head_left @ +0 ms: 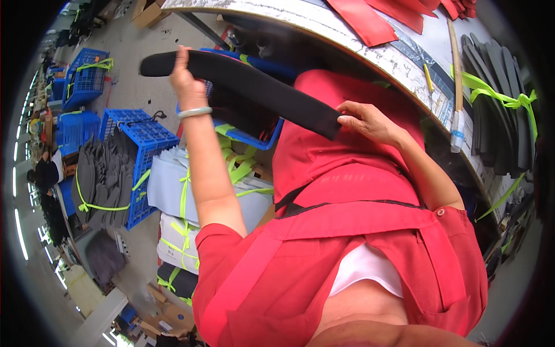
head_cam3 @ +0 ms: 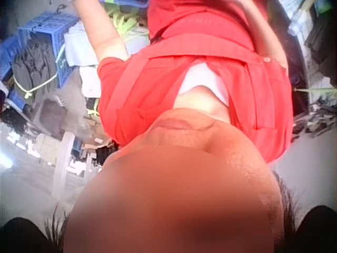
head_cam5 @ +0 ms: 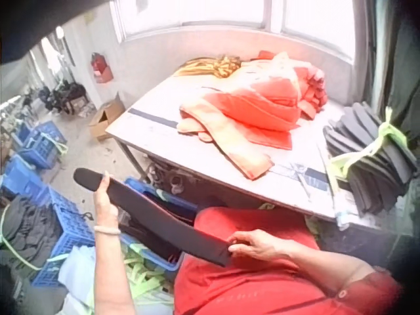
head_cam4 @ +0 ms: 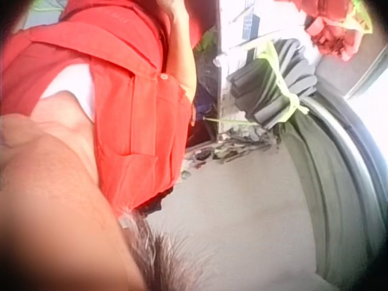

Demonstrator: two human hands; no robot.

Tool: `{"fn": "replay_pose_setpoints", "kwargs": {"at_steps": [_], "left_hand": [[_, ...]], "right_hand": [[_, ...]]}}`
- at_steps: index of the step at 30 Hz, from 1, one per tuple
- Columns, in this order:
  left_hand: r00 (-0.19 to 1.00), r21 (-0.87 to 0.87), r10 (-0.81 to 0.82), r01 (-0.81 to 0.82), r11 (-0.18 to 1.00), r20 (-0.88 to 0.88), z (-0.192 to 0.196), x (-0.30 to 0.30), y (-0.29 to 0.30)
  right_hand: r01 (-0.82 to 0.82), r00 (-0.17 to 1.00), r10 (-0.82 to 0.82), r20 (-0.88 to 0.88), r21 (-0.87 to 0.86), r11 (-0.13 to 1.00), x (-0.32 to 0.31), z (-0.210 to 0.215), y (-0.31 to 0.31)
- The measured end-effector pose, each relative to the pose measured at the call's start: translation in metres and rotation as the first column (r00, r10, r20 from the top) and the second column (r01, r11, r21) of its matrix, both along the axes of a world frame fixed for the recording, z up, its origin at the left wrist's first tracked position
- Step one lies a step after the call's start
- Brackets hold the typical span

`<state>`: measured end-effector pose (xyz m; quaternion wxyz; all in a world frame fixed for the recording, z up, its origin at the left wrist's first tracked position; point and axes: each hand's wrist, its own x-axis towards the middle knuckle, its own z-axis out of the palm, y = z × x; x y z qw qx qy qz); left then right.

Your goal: Hand-sewing foam padding onto black straps at a manufacturing workbench.

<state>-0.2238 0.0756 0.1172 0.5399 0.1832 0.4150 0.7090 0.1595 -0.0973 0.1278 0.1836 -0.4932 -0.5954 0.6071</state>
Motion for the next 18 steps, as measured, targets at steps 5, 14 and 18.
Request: {"fn": "replay_pose_setpoints", "kwargs": {"at_steps": [5,14,18], "left_hand": [[0.838,0.026,-0.26,0.31,0.95,-0.48,0.09,0.007,0.021],[0.189,-0.403,-0.89,0.839,0.366,-0.415,0.036,0.163,-0.123],[0.425,-0.161,-0.891,0.879,0.448,-0.16,0.017,0.177,-0.125]], "right_hand": [[-0.004,0.992,-0.038,0.123,0.326,0.945,0.016,0.008,0.024],[0.321,0.945,-0.276,-0.174,0.649,0.69,-0.034,0.04,0.05],[0.32,0.94,-0.306,-0.149,0.694,0.645,-0.039,0.016,0.04]]}}
